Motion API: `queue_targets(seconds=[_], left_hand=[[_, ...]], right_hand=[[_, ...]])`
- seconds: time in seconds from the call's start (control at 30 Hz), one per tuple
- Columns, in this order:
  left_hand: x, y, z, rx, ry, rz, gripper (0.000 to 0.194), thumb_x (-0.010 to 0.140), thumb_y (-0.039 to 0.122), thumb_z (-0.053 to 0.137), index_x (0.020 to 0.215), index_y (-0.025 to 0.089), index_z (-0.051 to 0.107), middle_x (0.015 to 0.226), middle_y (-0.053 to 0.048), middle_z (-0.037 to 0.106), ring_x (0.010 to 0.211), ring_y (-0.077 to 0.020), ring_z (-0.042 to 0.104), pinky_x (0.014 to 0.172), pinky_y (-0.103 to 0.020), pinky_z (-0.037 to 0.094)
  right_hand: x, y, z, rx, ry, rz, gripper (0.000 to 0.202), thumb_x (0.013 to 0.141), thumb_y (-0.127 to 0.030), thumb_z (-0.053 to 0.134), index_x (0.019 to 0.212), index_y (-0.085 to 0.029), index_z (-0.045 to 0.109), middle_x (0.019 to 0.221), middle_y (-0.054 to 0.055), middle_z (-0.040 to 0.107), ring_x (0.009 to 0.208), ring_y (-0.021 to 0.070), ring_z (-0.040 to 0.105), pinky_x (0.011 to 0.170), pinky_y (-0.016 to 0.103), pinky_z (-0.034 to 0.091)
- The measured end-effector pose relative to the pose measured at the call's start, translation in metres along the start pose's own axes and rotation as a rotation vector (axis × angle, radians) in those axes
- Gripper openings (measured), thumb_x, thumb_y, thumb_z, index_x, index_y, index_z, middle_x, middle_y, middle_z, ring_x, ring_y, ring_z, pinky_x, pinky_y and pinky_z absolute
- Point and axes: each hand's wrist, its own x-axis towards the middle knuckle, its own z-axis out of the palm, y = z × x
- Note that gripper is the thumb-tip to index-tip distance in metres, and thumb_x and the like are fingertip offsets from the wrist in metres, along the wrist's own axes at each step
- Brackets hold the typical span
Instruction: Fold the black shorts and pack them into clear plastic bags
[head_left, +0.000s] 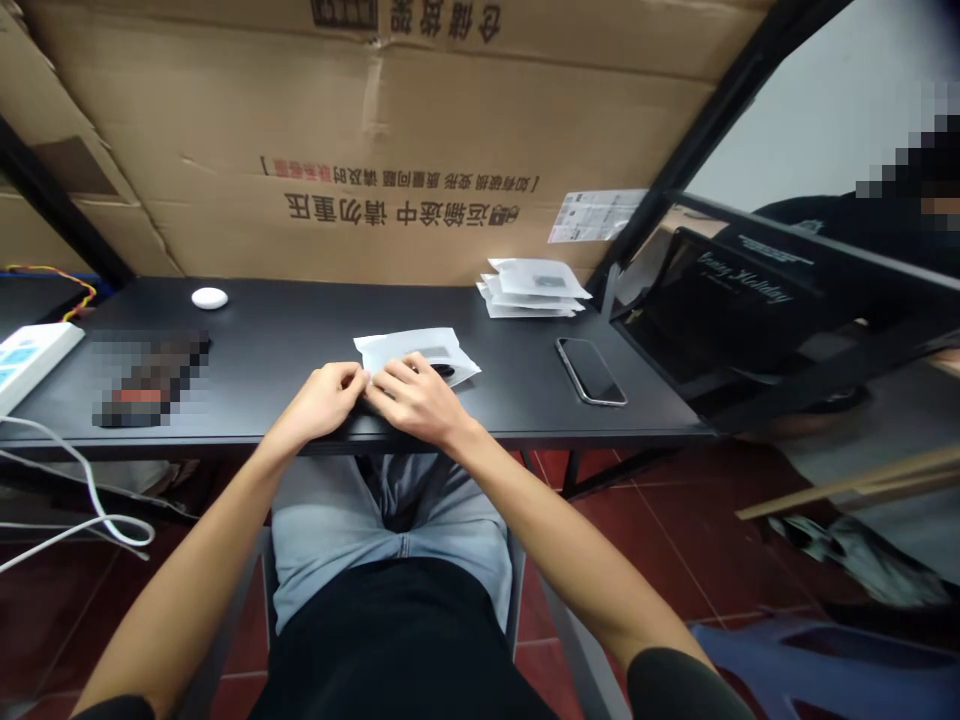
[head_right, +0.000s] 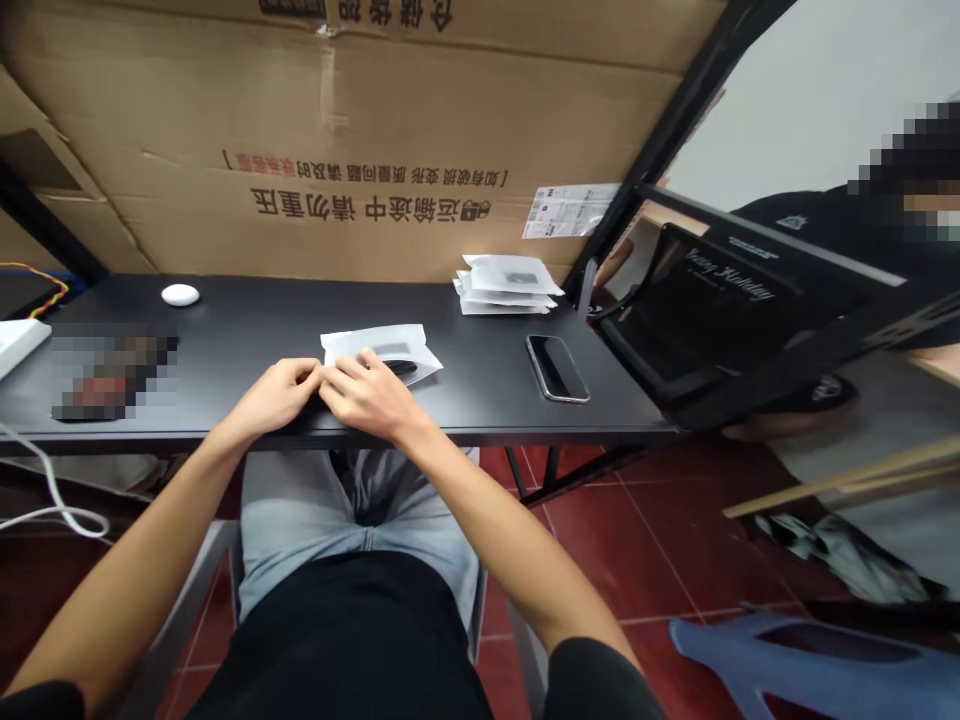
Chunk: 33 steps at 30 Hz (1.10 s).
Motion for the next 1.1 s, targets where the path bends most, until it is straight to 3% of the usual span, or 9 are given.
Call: queue_targets(seconds=[0.2,0.43,0.53,0.67,1.1], left_hand=[[0.001,-0.009,0.001,-0.123,-0.028,-0.018,0.043,0.101,0.055,0.058,0.074,0.022,0.054,0.072,0.002,0.055,0.07,-0.0149,0.045,0.066,-0.027,0.035],[0.001,0.0,0.005,-0.216,0.011,-0.053,0.046,0.097,0.055,0.061,0.067,0.023,0.047,0.064,0.004,0.044,0.063,-0.0129,0.036,0.061,-0.028,0.028],[0.0,0.004,0.007,-0.192,0.03,-0.063,0.049,0.099,0.057,0.06,0.066,0.023,0.049,0.063,0.002,0.048,0.062,-0.0136,0.039,0.061,-0.028,0.03],[-0.001,0.007,0.008,-0.227,-0.047,-0.031,0.056,0.105,0.064,0.055,0.067,0.022,0.056,0.066,-0.001,0.058,0.064,-0.0159,0.048,0.065,-0.029,0.039],[-0.001,0.007,0.005,-0.287,-0.067,-0.055,0.048,0.099,0.054,0.061,0.064,0.023,0.051,0.063,0.002,0.045,0.059,-0.0132,0.035,0.059,-0.03,0.028]], right_hand=[[-0.001,0.003,-0.002,0.032,-0.044,-0.031,0.032,0.117,-0.009,0.048,0.104,-0.018,0.076,0.103,0.011,0.075,0.103,0.0265,0.06,0.093,0.045,0.044],[-0.006,0.012,-0.005,0.053,-0.074,0.0,0.032,0.12,-0.015,0.045,0.11,-0.018,0.076,0.104,0.011,0.075,0.104,0.0274,0.06,0.094,0.046,0.044],[-0.008,0.014,-0.005,0.051,-0.064,-0.003,0.032,0.119,-0.013,0.045,0.111,-0.019,0.076,0.103,0.011,0.075,0.104,0.027,0.06,0.094,0.046,0.044],[-0.009,0.014,-0.005,0.073,-0.067,0.009,0.032,0.119,-0.012,0.046,0.114,-0.017,0.077,0.103,0.011,0.076,0.103,0.0272,0.061,0.094,0.047,0.046],[-0.008,0.011,-0.003,0.1,-0.124,0.026,0.035,0.119,-0.013,0.044,0.111,-0.019,0.078,0.102,0.011,0.077,0.099,0.0274,0.061,0.091,0.047,0.046]])
